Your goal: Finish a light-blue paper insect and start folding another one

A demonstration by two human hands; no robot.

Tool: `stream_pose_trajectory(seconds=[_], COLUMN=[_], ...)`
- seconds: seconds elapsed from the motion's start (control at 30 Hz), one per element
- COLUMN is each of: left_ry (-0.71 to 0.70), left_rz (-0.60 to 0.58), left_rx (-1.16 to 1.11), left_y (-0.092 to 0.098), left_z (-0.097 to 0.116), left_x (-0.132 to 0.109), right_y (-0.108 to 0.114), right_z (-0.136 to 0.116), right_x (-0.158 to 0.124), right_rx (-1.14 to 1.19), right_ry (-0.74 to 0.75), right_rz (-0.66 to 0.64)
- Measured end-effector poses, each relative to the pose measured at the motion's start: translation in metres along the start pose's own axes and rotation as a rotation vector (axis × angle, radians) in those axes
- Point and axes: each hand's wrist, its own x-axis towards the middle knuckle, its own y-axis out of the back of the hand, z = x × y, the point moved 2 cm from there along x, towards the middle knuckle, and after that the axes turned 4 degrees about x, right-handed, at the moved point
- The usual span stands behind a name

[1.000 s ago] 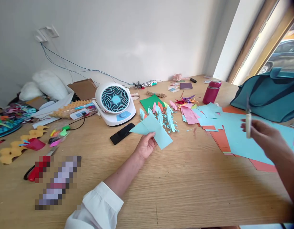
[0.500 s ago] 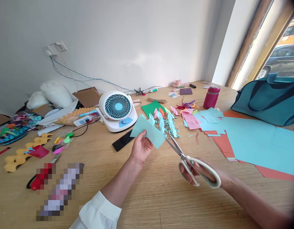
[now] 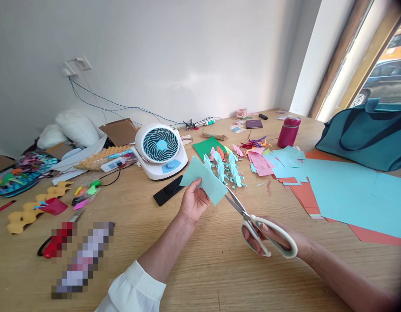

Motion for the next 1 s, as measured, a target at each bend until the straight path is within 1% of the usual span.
stream_pose_trajectory(seconds=[0.13,0.33,0.47,0.57,0.67,0.73,0.83,0.9,1.0], left_ry=[0.029,0.123,0.137,0.162,0.203,0.185,0.12,0.1,0.111], left_rz=[0.013,-0.072,-0.063,-0.075,-0.058,-0.035,-0.02,-0.031,-0.063], left_rx=[0.001,0.052,0.056,0.035,0.078,0.096,0.107,0.128,0.173], left_y=[-0.001,0.0,0.002,-0.002,-0.006,-0.007,-0.006,-0.004,-0.001], left_z=[-0.004,-0.01,-0.017,-0.024,-0.03,-0.032,-0.028,-0.024,-0.018], left_x=[-0.002,-0.006,-0.01,-0.015,-0.021,-0.022,-0.02,-0.016,-0.012], right_y=[0.0,-0.002,-0.005,-0.007,-0.008,-0.008,-0.008,-0.008,-0.007], right_z=[0.002,0.01,0.012,0.012,0.011,0.01,0.011,0.013,0.015], right_x=[0.0,0.001,0.004,0.006,0.005,0.004,0.004,0.004,0.004], right_rx=[0.021,0.13,0.186,0.226,0.219,0.2,0.187,0.19,0.184], right_ry=[0.031,0.043,0.077,0.086,0.085,0.08,0.088,0.108,0.126], right_rz=[0.017,0.042,0.09,0.102,0.105,0.097,0.08,0.067,0.058])
